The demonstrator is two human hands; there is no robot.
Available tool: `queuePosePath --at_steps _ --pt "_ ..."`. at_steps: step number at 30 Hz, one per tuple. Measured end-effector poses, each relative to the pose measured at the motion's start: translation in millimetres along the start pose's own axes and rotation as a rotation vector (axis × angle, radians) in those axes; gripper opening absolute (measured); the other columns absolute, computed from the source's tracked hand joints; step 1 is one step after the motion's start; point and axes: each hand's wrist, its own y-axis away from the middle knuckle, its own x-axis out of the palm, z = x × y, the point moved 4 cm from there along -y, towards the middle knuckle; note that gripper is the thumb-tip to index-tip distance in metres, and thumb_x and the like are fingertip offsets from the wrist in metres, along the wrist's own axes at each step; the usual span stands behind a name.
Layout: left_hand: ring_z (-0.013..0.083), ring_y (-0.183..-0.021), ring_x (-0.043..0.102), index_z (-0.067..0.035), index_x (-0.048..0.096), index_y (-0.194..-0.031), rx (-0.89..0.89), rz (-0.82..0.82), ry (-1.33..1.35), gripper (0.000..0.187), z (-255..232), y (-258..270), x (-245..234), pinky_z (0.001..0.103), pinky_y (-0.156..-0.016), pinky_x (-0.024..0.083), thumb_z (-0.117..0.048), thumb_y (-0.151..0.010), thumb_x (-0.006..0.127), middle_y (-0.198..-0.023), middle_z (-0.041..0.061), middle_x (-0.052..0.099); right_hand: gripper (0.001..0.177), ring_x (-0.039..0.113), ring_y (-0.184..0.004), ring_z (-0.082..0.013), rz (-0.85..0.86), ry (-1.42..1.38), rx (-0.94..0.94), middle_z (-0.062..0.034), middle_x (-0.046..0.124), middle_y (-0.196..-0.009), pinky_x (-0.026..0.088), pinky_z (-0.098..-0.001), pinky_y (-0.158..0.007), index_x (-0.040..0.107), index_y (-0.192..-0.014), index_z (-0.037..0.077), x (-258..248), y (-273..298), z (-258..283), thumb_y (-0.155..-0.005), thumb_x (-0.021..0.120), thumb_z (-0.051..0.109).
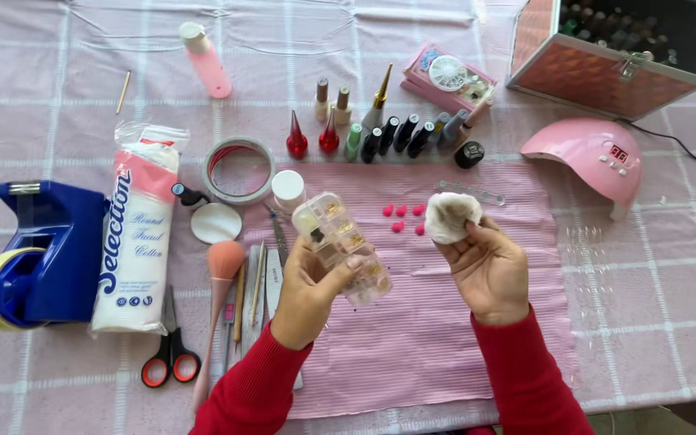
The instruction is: The person cleans a small plastic container with multiple compartments by wiping it with a cotton pad.
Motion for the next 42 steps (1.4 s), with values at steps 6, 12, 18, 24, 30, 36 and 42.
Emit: queuePosePath --at_steps 6,12,18,24,30,36,42 --pt "0.0228 -0.09 0.078 0.0 0.06 -0.128 -0.064 0.088 -0.007 0.038 5.6 -1.6 8.4 0.04 -0.075 0.066 -0.012 -0.095 0.075 -0.101 0.017 0.078 0.03 0.07 -0.122 -0.0337 -0.008 0.58 -0.424 -0.0257 0.073 -0.126 0.062 -0.0432 -0.101 0.065 -0.131 -0.008 62.4 40.5 -6.8 -0.104 0.052 -0.002" --pt "0.0276 -0.085 0.08 0.004 0.061 -0.129 -0.255 0.167 0.177 0.037 41.9 1.5 7.3 0.042 -0.073 0.066 -0.01 -0.097 0.072 -0.099 0.018 0.075 0.028 0.072 -0.118 -0.0383 0.374 1.309 -1.023 -0.0245 0.074 -0.129 0.063 -0.0429 -0.097 0.078 -0.12 -0.002 102.7 71.0 -29.0 -0.099 0.059 -0.006" --pt "0.0241 -0.079 0.08 0.002 0.061 -0.127 -0.17 -0.024 0.168 0.033 24.7 -12.3 -13.0 0.039 -0.065 0.067 -0.015 -0.1 0.069 -0.093 0.016 0.076 0.032 0.075 -0.115 -0.0388 0.574 1.285 -1.065 -0.0236 0.076 -0.125 0.065 -0.046 -0.097 0.081 -0.113 -0.001 108.7 88.5 -49.0 -0.092 0.058 -0.009" --pt "0.0174 -0.101 0.071 -0.002 0.068 -0.123 -0.035 0.107 -0.202 0.029 12.2 -0.6 10.8 0.041 -0.095 0.06 -0.014 -0.097 0.075 -0.105 0.011 0.078 0.031 0.071 -0.117 -0.0438 0.492 1.406 -1.16 -0.0295 0.072 -0.13 0.062 -0.0481 -0.093 0.076 -0.12 -0.004 79.1 64.9 -45.0 -0.099 0.054 -0.007" --pt "0.0141 -0.092 0.065 -0.001 0.066 -0.126 -0.069 0.175 -0.265 0.031 4.5 5.7 15.5 0.038 -0.086 0.062 -0.007 -0.096 0.074 -0.096 0.009 0.074 0.032 0.066 -0.123 -0.0439 0.405 1.434 -1.128 -0.0314 0.068 -0.135 0.06 -0.0466 -0.097 0.074 -0.126 -0.006 96.0 63.9 -37.8 -0.102 0.054 -0.009" --pt "0.007 -0.066 0.064 -0.007 0.065 -0.113 -0.034 0.053 -0.523 0.02 -21.2 4.4 11.3 0.022 -0.054 0.055 -0.008 -0.094 0.073 -0.086 0.002 0.071 0.035 0.068 -0.13 -0.0431 0.602 1.653 -1.185 -0.0301 0.065 -0.138 0.059 -0.046 -0.114 0.063 -0.132 -0.011 97.0 78.1 -52.4 -0.1 0.053 -0.018" --pt "0.0288 -0.055 0.069 -0.009 0.072 -0.105 0.14 0.142 -0.798 0.027 -8.0 13.3 18.0 0.036 -0.049 0.053 -0.012 -0.08 0.081 -0.067 0.013 0.069 0.033 0.068 -0.126 -0.0416 0.434 1.582 -1.359 -0.0251 0.071 -0.136 0.055 -0.0447 -0.106 0.075 -0.125 -0.005 102.1 68.0 -39.4 -0.101 0.053 -0.008"
